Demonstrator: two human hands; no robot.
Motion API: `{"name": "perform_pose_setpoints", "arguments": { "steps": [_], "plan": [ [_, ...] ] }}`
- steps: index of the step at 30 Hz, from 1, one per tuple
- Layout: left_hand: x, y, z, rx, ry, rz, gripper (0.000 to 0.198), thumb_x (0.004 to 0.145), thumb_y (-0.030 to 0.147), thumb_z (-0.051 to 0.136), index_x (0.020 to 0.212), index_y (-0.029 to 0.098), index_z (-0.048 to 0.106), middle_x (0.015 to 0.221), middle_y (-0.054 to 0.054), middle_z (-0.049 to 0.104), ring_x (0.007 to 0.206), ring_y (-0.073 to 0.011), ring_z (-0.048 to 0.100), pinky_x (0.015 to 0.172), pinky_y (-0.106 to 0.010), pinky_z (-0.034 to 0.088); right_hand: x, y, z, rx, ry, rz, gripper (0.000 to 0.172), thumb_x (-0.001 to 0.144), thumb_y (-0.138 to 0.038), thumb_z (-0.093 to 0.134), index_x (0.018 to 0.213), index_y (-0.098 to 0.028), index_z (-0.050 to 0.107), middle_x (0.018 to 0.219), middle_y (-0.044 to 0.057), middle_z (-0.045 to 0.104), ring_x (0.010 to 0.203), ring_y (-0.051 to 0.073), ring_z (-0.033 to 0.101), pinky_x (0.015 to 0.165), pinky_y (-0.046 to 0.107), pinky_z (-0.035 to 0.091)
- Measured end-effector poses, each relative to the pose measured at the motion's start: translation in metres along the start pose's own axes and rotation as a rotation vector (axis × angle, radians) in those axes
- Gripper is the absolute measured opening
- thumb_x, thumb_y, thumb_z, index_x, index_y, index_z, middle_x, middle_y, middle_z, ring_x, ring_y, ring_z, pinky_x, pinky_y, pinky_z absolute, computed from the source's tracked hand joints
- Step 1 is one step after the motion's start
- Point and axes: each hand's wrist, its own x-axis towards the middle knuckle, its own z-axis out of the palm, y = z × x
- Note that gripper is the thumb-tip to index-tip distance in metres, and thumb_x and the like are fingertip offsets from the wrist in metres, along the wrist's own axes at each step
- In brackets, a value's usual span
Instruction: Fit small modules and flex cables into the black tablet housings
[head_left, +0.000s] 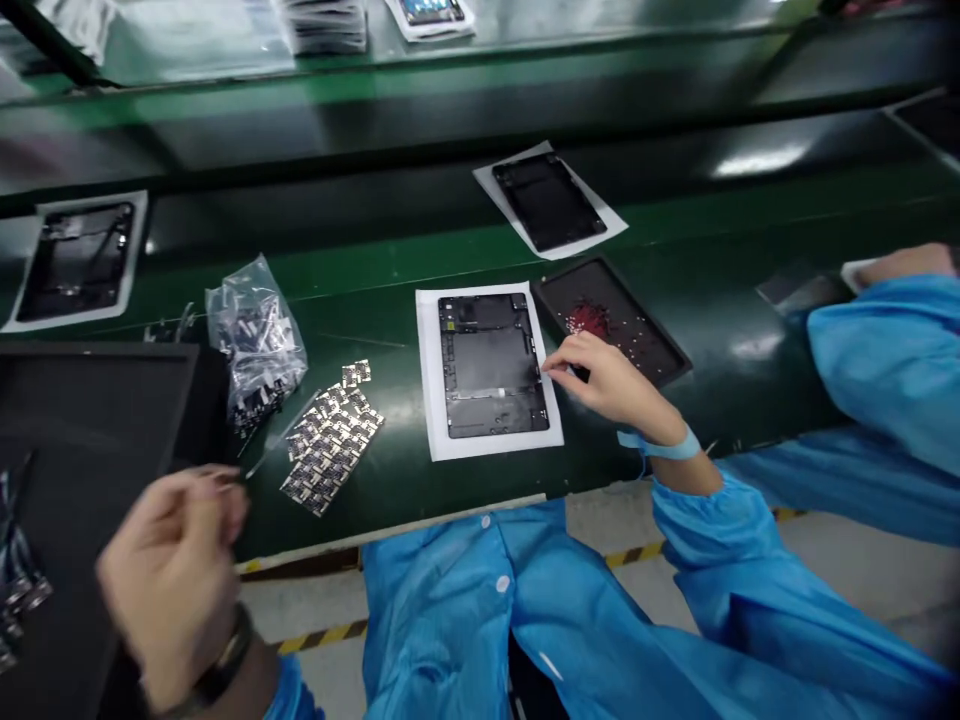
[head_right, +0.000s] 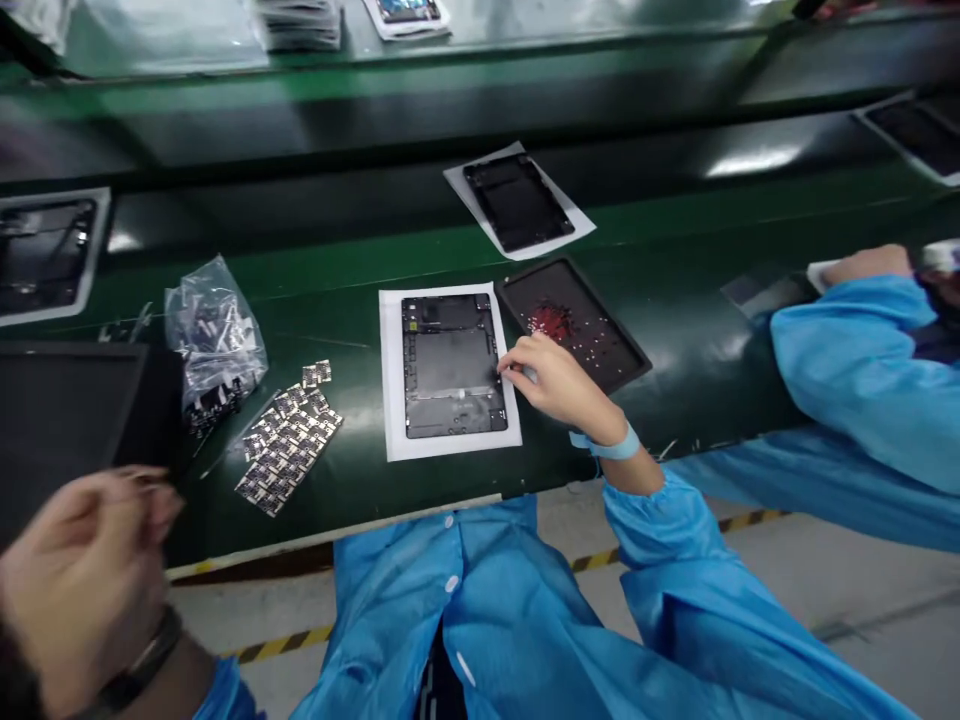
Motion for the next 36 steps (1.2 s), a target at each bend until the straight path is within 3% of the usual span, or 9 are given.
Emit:
{"name": "perform_pose_setpoints", "arguments": {
  "steps": [2,4,7,10,14,18,26,36],
  "plan": [
    [0.006,0.003,0.049,-0.091,-0.19,-0.014,0.013,0.092,0.043,0.066,0.091,0.029,0.068,0.069,0.003,0.061,0.06,-0.0135,0.053,0.053,-0.025,0.043,-0.012,-0.004,0.003,0.002,-0.031,0.051,0.018,0.097,-0.032,0.059,0.09,-0.02,0.07,0.08,0.006,0.063,0.082,0.023,0.057,0.077,0.037,0.045],
    [0.012,0.012,0.093,-0.149,-0.462,0.034,0.015,0.093,0.038,0.064,0.09,0.024,0.067,0.068,0.002,0.061,0.058,-0.0124,0.055,0.053,-0.024,0.043,-0.023,-0.009,0.014,0.016,-0.027,0.129,0.017,0.096,-0.035,0.062,0.092,-0.021,0.071,0.076,0.005,0.062,0.079,0.023,0.056,0.073,0.036,0.043],
    [0.019,0.027,0.146,-0.217,-0.725,0.086,0.019,0.094,0.035,0.063,0.087,0.018,0.068,0.072,-0.002,0.067,0.061,-0.0122,0.06,0.058,-0.024,0.047,-0.031,-0.017,0.045,0.059,0.161,0.245,0.018,0.096,-0.036,0.063,0.101,-0.021,0.072,0.073,0.004,0.06,0.078,0.024,0.055,0.075,0.038,0.044],
    [0.021,0.033,0.187,-0.27,-0.842,0.031,0.022,0.091,0.035,0.066,0.085,0.015,0.071,0.068,-0.004,0.068,0.061,-0.0129,0.062,0.058,-0.023,0.047,-0.025,-0.023,0.075,0.131,0.374,0.285,0.018,0.098,-0.032,0.058,0.098,-0.022,0.073,0.073,0.004,0.058,0.079,0.024,0.055,0.078,0.041,0.044],
    [0.017,0.027,0.224,-0.338,-0.914,-0.102,0.022,0.084,0.033,0.074,0.089,0.012,0.07,0.069,-0.005,0.07,0.053,-0.0113,0.061,0.05,-0.022,0.044,-0.016,-0.029,0.086,0.267,0.427,0.262,0.019,0.099,-0.032,0.057,0.089,-0.024,0.071,0.08,0.004,0.063,0.083,0.024,0.057,0.082,0.041,0.044],
    [0.012,0.025,0.238,-0.373,-0.967,-0.132,0.023,0.082,0.031,0.074,0.093,0.011,0.069,0.074,-0.006,0.072,0.054,-0.0117,0.063,0.049,-0.021,0.044,-0.015,-0.028,0.079,0.367,0.383,0.27,0.016,0.097,-0.032,0.06,0.089,-0.023,0.071,0.085,0.004,0.069,0.084,0.022,0.057,0.085,0.041,0.043],
    [0.014,0.04,0.242,-0.369,-1.118,-0.196,0.018,0.087,0.029,0.07,0.086,0.011,0.071,0.066,-0.004,0.068,0.047,-0.0085,0.055,0.045,-0.019,0.04,-0.018,-0.021,0.067,0.482,0.244,0.228,0.014,0.093,-0.031,0.065,0.085,-0.022,0.071,0.093,0.004,0.072,0.093,0.023,0.058,0.092,0.043,0.038],
    [0.017,0.044,0.248,-0.299,-1.214,-0.208,0.017,0.085,0.027,0.073,0.077,0.012,0.071,0.065,-0.005,0.069,0.049,-0.0085,0.056,0.046,-0.019,0.042,-0.021,-0.012,0.05,0.428,-0.001,0.117,0.013,0.095,-0.028,0.066,0.086,-0.022,0.073,0.099,0.004,0.069,0.1,0.024,0.051,0.093,0.043,0.032]
  ]
}}
